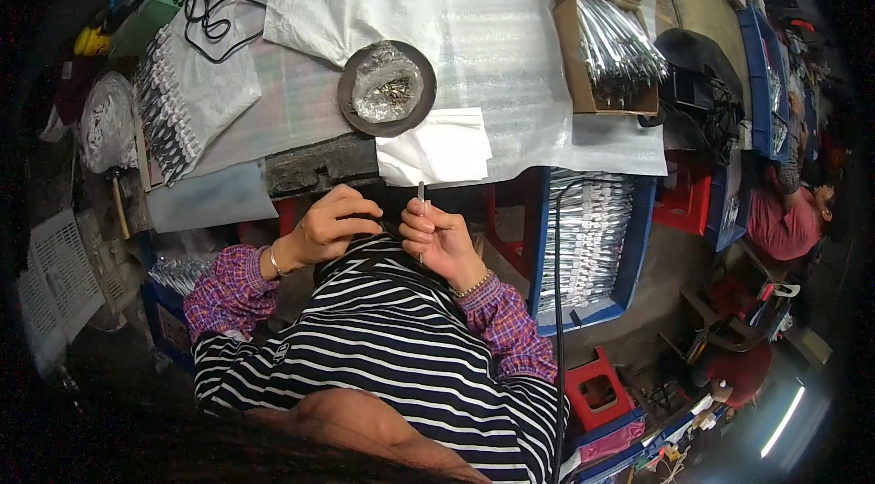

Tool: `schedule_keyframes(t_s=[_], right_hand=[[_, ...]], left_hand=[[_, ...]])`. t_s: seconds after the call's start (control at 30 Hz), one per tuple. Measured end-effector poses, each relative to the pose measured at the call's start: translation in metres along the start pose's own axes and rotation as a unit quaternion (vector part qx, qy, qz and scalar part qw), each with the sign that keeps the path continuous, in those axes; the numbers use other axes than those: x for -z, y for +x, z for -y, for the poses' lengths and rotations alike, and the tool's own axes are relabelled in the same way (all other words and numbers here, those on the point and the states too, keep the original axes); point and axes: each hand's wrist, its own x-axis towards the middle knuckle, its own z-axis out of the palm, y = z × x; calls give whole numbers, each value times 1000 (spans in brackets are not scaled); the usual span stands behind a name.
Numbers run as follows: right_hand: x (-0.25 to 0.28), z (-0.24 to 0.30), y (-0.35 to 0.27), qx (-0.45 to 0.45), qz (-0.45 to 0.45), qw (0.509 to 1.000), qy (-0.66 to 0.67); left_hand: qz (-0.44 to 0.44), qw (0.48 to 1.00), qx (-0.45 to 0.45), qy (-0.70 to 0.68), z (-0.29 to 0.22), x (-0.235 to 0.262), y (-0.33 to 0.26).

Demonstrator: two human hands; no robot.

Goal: Assembling small metal and plastic components at a workshop workbench.

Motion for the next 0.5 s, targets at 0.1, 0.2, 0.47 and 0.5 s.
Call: schedule_keyframes(t_s=[0.1, 0.2, 0.47, 0.5], right_hand=[[0, 0, 0, -5, -18, 1000, -5], [1, 0, 0, -5, -22, 1000, -9], [5, -1, 1, -3, 5, 1000, -21], [6, -1, 1, -3, 5, 1000, -19]], left_hand=[[0, 1000, 9, -10, -1, -1, 0], [-14, 999, 22, -29, -2, -2, 2], [-46, 964, 171, -198, -8, -6, -1], [-53, 922, 252, -290, -9, -6, -2]])
